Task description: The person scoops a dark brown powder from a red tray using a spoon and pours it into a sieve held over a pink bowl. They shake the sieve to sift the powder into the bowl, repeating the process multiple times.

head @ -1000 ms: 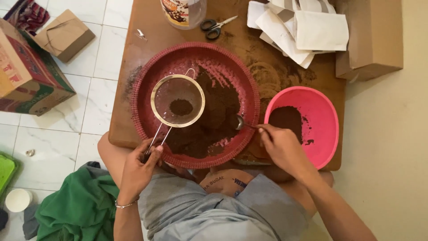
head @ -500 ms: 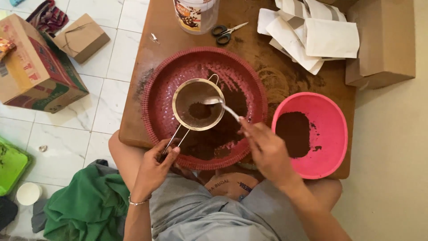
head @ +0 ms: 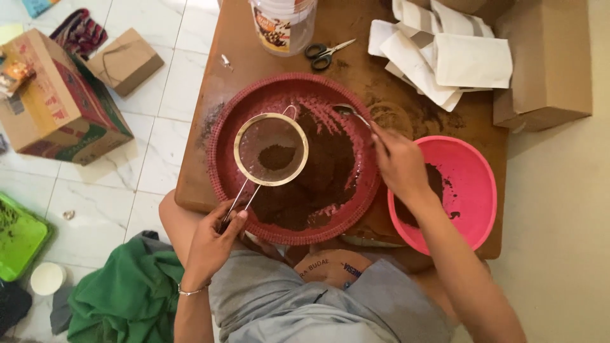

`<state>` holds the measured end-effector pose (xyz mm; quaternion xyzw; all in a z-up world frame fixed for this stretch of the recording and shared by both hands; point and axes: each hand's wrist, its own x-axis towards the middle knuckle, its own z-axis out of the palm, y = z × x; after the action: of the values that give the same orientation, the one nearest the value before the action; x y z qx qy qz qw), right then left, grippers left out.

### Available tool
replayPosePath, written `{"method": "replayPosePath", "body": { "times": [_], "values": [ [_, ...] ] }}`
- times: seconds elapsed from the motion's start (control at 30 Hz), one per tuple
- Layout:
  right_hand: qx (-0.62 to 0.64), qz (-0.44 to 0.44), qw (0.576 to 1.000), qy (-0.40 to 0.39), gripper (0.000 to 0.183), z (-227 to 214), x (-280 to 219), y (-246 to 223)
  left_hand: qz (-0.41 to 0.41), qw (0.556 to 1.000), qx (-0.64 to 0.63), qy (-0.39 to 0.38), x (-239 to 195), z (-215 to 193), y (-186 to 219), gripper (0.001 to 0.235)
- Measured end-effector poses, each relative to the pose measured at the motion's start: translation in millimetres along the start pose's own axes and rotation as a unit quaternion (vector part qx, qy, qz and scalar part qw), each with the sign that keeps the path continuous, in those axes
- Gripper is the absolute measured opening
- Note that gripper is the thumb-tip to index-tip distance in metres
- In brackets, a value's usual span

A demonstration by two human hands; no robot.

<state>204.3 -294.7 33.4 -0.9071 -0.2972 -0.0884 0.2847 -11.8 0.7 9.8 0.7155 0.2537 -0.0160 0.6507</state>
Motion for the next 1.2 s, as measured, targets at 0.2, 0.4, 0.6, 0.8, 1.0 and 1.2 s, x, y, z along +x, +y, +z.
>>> {"method": "replayPosePath", "body": {
  "times": [0.2,0.4,0.6,0.8,1.0,1.2],
  "values": [
    [-0.102,-0.075,0.991,-0.053,0.035,58.3,42.3,48.3,-0.026,0.999,-0.027,0.008,-5.0,-7.6,2.1,0.032],
    [-0.233,-0.224,0.946,-0.011,0.033,63.3,51.1,61.6,-0.032,0.998,-0.04,0.022,-12.3,-16.8,-1.3,0.035],
    [-0.291,-0.17,0.93,-0.143,0.057,12.0,-11.9,60.7,-0.062,0.997,-0.037,0.035,-8.3,-14.4,-5.0,0.033],
    [-0.247,-0.143,0.939,-0.191,0.04,-22.3,-57.3,23.4,-0.055,0.997,-0.044,0.026,1.4,-3.8,5.1,0.032],
    [-0.216,-0.044,0.952,-0.212,0.028,-7.7,-98.8,-17.2,-0.037,0.999,-0.031,0.022,1.0,-5.1,4.5,0.035],
    [-0.179,0.044,0.946,-0.267,0.026,30.0,-151.3,-63.5,-0.044,0.997,-0.06,0.026,-0.5,-2.3,0.3,0.032]
  ]
}}
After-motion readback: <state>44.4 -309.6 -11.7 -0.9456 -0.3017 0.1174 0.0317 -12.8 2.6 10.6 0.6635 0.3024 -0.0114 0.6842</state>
